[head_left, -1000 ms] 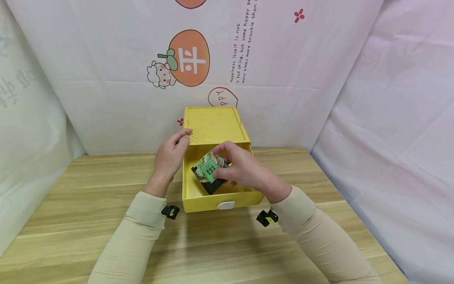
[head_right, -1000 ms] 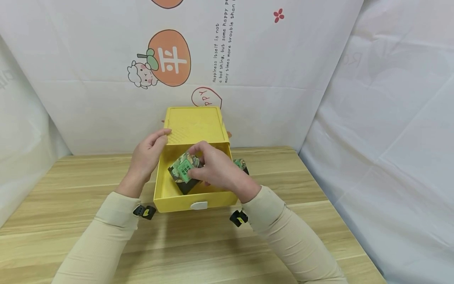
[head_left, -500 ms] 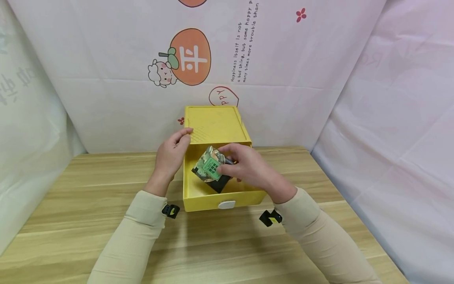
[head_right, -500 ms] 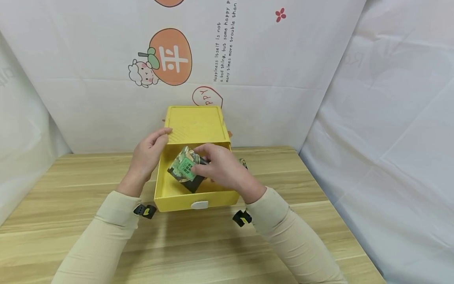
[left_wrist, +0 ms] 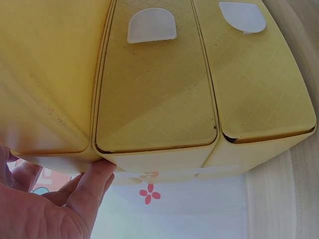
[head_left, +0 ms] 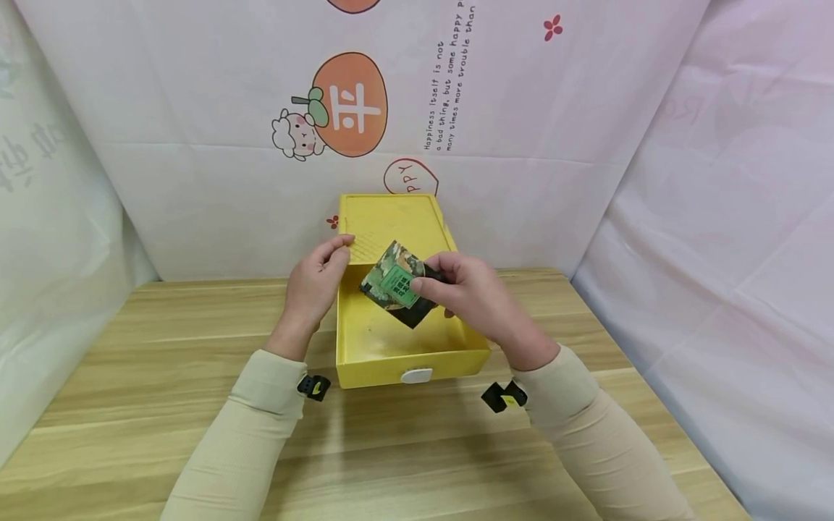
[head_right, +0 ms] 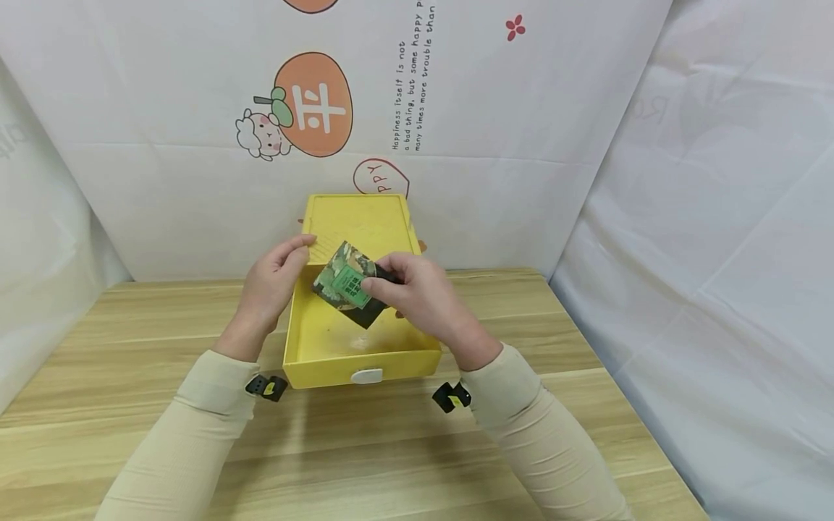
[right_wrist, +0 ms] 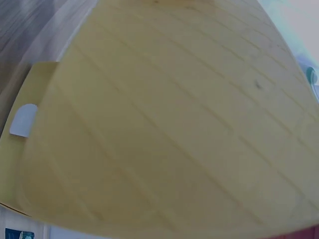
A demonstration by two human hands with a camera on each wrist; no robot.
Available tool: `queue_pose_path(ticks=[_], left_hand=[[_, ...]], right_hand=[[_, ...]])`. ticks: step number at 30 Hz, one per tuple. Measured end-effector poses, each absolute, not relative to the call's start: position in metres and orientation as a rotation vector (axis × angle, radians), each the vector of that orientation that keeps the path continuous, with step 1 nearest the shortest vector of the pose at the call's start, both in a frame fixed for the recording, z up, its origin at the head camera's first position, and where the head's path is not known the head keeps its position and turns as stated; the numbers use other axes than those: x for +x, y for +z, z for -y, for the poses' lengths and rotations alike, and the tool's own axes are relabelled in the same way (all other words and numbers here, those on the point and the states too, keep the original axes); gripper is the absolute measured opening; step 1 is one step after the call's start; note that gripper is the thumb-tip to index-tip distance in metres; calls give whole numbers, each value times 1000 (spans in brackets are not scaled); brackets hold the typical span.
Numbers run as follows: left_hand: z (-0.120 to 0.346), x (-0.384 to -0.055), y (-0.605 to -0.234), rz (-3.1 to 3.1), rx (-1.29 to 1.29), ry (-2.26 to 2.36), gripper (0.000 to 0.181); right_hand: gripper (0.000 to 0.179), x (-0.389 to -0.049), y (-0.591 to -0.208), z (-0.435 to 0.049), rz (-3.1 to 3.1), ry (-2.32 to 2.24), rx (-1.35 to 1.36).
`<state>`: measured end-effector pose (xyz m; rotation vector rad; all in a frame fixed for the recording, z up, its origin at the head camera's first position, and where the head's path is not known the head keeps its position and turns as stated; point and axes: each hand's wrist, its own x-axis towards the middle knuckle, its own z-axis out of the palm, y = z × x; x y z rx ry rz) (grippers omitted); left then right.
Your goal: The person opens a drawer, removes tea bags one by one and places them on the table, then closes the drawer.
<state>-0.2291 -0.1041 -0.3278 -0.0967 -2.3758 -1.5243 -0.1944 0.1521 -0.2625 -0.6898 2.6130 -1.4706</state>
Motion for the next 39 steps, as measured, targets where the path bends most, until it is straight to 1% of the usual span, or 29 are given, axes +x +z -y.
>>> queue_pose_path(ticks=[10, 16, 22, 27, 39], left_hand=[[105, -228, -328, 2387, -102, -1525, 46], [105, -228, -329, 2387, -102, -1523, 46], [105, -228, -329, 2383, -105, -1529, 46], [105, -228, -330, 2384, -102, -1528, 46], [104, -228, -329, 2385, -95, -1524, 46]], right_hand=[[24, -207, -261, -165, -2570, -1768, -574], [26, -215, -262, -174, -2546, -1913, -491], [25, -222, -265, -184, -2496, -2075, -419], [20, -230, -268, -191, -2450, -2197, -342], [20, -245, -277, -205, -2401, -2282, -198]])
